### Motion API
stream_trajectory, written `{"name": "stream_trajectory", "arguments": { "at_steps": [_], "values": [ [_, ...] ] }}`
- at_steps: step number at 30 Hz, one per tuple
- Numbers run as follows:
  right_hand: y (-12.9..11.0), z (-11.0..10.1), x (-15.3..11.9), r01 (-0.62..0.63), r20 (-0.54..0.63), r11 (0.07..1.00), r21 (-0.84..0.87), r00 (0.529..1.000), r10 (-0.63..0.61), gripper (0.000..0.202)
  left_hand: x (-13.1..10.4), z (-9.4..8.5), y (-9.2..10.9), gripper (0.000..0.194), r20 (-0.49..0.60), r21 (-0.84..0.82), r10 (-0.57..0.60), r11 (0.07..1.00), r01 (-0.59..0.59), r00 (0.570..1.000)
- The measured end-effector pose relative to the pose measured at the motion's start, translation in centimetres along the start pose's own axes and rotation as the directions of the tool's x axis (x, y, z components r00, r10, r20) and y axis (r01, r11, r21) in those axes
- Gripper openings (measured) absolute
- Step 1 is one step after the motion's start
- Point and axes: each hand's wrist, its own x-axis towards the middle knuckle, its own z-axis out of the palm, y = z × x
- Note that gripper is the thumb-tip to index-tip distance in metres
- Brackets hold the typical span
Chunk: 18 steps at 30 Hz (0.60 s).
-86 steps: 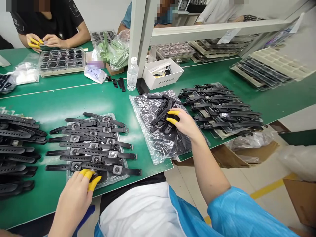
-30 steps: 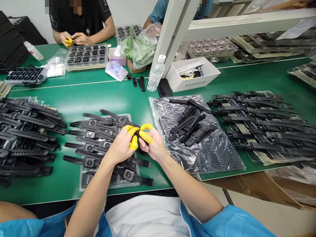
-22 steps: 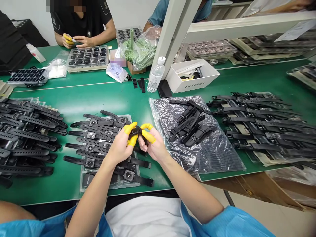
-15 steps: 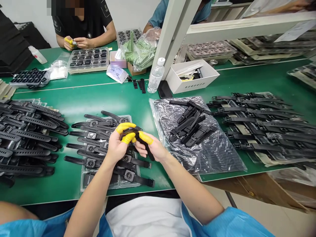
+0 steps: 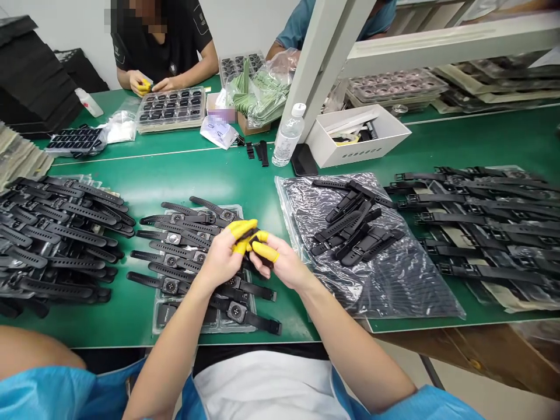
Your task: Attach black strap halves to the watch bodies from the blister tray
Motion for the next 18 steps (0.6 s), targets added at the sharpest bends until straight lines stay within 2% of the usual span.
{"name": "stream_trajectory", "arguments": {
  "at_steps": [2,5,13,18],
  "values": [
    [0.2,0.1,-0.1,-0.027,0.030,0.999,-0.023,0.999,0.027,0.036,-0.3,0.1,-0.2,0.058,0.089,0.142,0.088,0.985,-0.100,0.992],
    [0.2,-0.1,-0.1,-0.051,0.042,0.999,-0.011,0.998,0.051,0.035,-0.4,-0.3,-0.4,0.064,0.148,0.189,0.128,0.970,-0.155,0.981],
    [-0.3,0.7,0.1,-0.046,-0.015,0.987,0.151,0.999,0.049,0.035,-0.4,0.1,-0.2,0.053,0.099,0.171,0.146,0.972,-0.161,0.984],
    [-0.4,0.9,-0.1,-0.059,-0.032,0.963,0.264,0.997,0.069,0.039,-0.5,-0.3,0.3,0.051,0.189,0.195,0.172,0.958,-0.208,0.967]
  ]
}}
